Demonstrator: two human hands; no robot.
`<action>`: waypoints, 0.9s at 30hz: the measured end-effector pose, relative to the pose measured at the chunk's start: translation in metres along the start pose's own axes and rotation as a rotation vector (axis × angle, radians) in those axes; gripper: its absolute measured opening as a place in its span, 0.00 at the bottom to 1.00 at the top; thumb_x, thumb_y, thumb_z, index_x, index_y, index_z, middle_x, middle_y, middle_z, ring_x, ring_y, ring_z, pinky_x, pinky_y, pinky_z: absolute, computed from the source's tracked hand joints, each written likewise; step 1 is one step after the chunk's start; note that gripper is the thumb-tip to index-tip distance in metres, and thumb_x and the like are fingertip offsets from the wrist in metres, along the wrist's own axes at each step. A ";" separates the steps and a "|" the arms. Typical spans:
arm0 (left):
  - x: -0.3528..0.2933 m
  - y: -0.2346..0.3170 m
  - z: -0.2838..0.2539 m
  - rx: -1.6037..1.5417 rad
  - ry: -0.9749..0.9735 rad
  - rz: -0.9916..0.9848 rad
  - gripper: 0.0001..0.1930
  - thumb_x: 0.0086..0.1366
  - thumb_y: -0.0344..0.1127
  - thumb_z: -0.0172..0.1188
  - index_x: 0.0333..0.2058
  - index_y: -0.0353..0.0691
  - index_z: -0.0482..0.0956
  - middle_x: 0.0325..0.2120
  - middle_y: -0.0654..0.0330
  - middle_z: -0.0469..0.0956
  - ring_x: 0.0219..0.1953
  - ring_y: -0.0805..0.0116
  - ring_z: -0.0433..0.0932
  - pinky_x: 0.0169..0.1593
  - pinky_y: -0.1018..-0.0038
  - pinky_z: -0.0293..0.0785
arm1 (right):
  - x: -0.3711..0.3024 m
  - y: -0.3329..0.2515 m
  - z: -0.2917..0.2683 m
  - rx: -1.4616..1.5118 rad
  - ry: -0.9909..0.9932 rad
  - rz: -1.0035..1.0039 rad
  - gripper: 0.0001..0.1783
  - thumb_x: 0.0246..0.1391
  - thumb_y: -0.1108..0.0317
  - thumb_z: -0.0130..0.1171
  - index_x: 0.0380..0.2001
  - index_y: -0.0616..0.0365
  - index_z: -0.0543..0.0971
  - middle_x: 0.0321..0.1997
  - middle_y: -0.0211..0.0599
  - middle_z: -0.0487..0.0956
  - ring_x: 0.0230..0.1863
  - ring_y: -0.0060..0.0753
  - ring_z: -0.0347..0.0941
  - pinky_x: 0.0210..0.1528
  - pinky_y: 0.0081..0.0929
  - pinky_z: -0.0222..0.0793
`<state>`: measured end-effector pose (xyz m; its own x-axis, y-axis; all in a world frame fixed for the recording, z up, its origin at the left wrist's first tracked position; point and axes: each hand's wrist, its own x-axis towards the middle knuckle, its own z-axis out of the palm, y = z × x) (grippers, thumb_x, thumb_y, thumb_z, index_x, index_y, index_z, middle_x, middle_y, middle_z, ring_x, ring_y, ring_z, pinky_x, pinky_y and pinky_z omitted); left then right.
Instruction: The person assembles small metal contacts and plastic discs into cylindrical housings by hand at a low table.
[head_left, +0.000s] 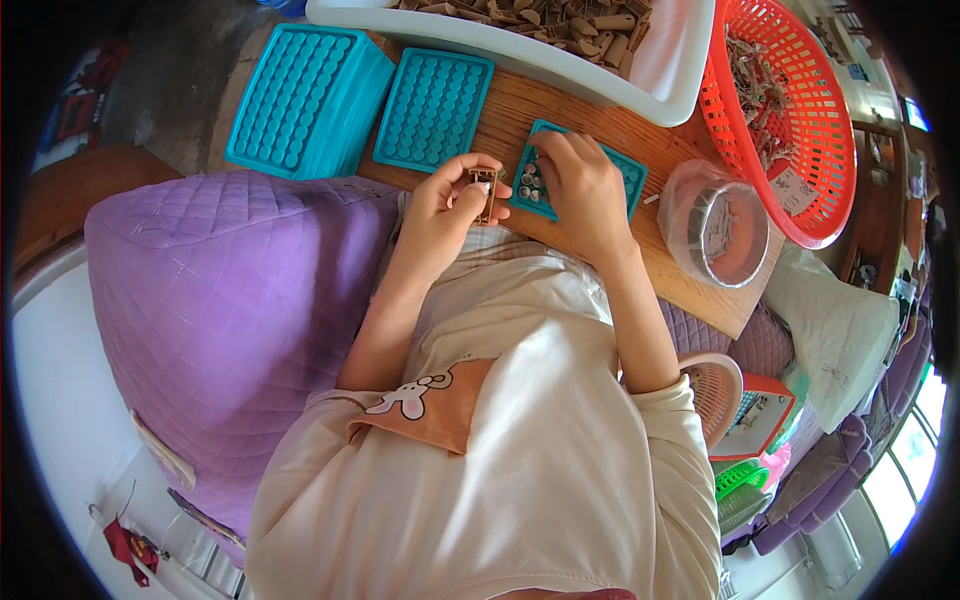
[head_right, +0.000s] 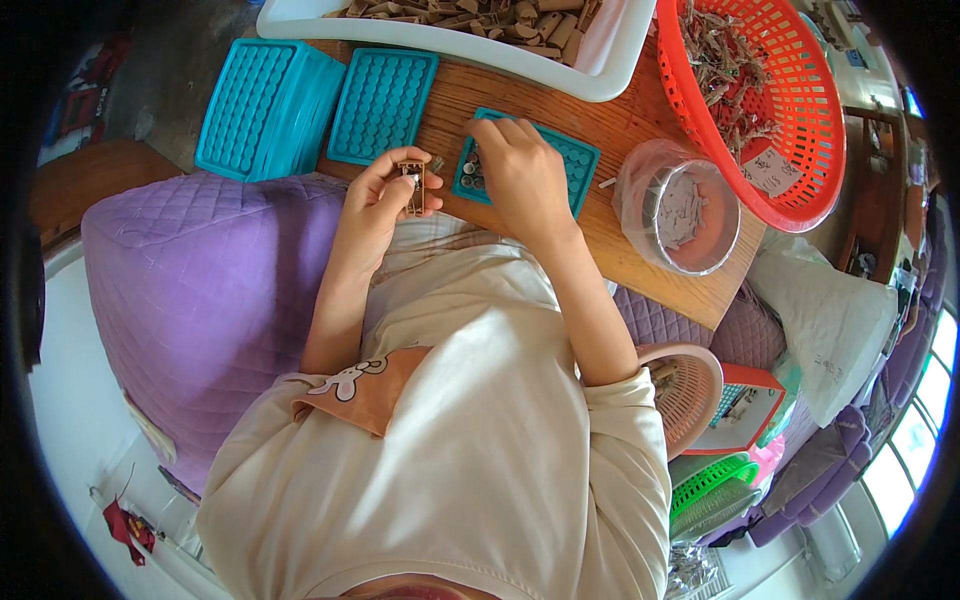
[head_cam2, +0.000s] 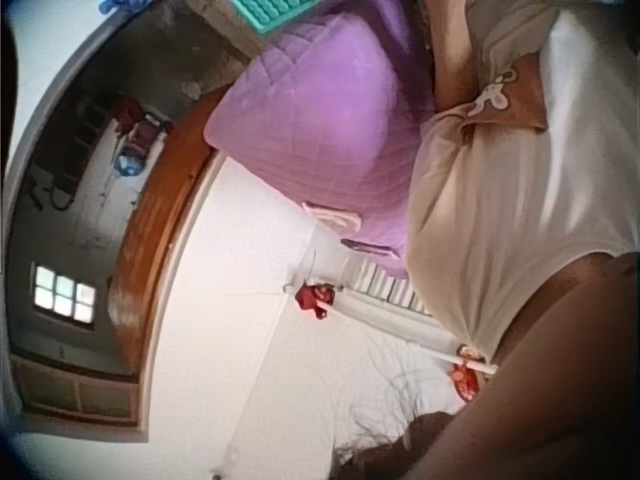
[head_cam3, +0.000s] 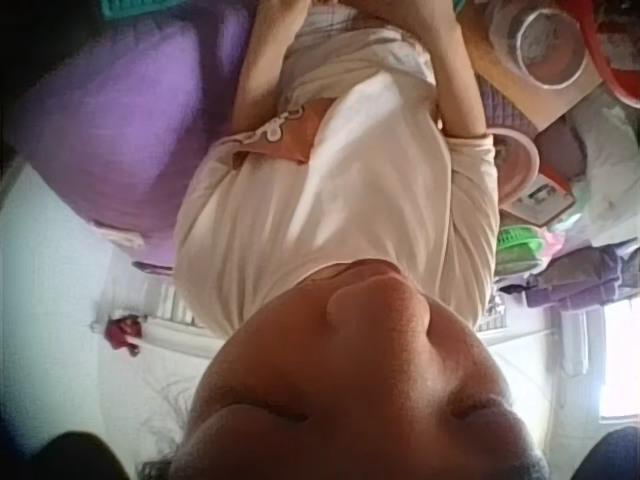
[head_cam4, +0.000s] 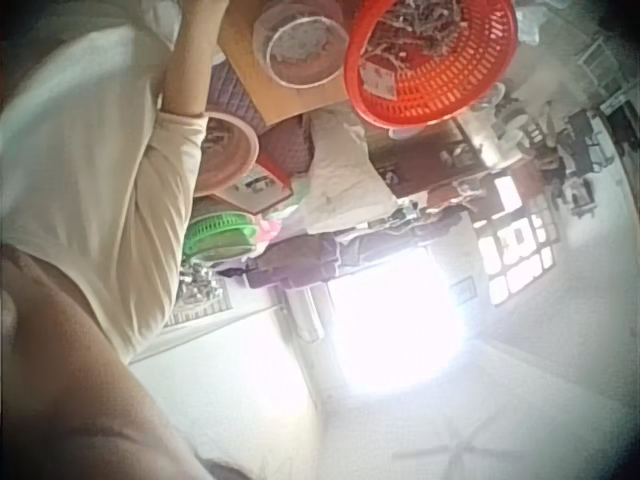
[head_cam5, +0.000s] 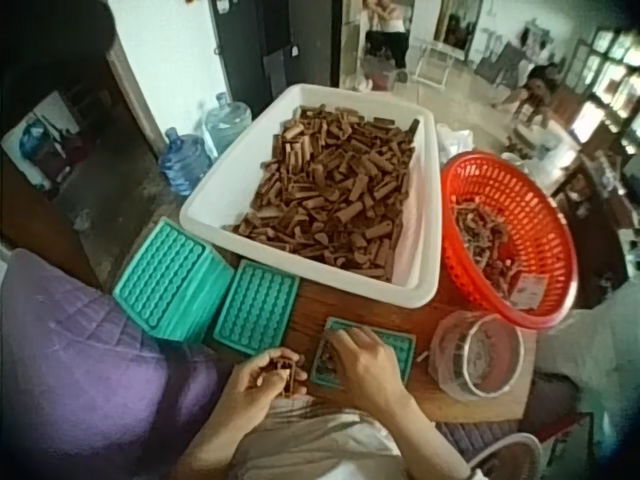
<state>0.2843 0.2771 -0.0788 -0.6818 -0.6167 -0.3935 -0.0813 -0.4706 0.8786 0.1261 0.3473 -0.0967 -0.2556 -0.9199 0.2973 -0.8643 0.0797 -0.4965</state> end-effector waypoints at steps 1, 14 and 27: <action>-0.002 0.003 0.002 -0.017 0.006 -0.014 0.12 0.58 0.27 0.42 0.42 0.34 0.67 0.30 0.56 0.74 0.28 0.73 0.75 0.31 0.81 0.71 | 0.001 -0.005 -0.004 -0.001 -0.001 -0.001 0.11 0.39 0.76 0.55 0.31 0.57 0.71 0.23 0.36 0.73 0.27 0.36 0.69 0.27 0.28 0.66; -0.004 -0.002 0.014 -0.043 -0.095 0.029 0.12 0.59 0.25 0.44 0.42 0.31 0.67 0.29 0.61 0.74 0.28 0.79 0.73 0.29 0.85 0.70 | -0.014 -0.036 -0.014 0.386 0.194 -0.077 0.09 0.36 0.80 0.56 0.25 0.60 0.73 0.27 0.37 0.75 0.28 0.34 0.72 0.27 0.24 0.69; 0.002 0.002 -0.003 -0.109 -0.005 -0.042 0.11 0.58 0.29 0.42 0.39 0.36 0.68 0.27 0.58 0.74 0.24 0.75 0.73 0.28 0.82 0.70 | -0.009 -0.009 0.000 0.135 -0.005 0.160 0.10 0.42 0.75 0.54 0.32 0.57 0.72 0.28 0.37 0.76 0.29 0.33 0.72 0.28 0.25 0.68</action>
<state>0.2847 0.2728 -0.0786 -0.6831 -0.5917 -0.4281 -0.0307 -0.5624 0.8263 0.1359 0.3551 -0.0946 -0.3824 -0.9015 0.2025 -0.7470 0.1726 -0.6420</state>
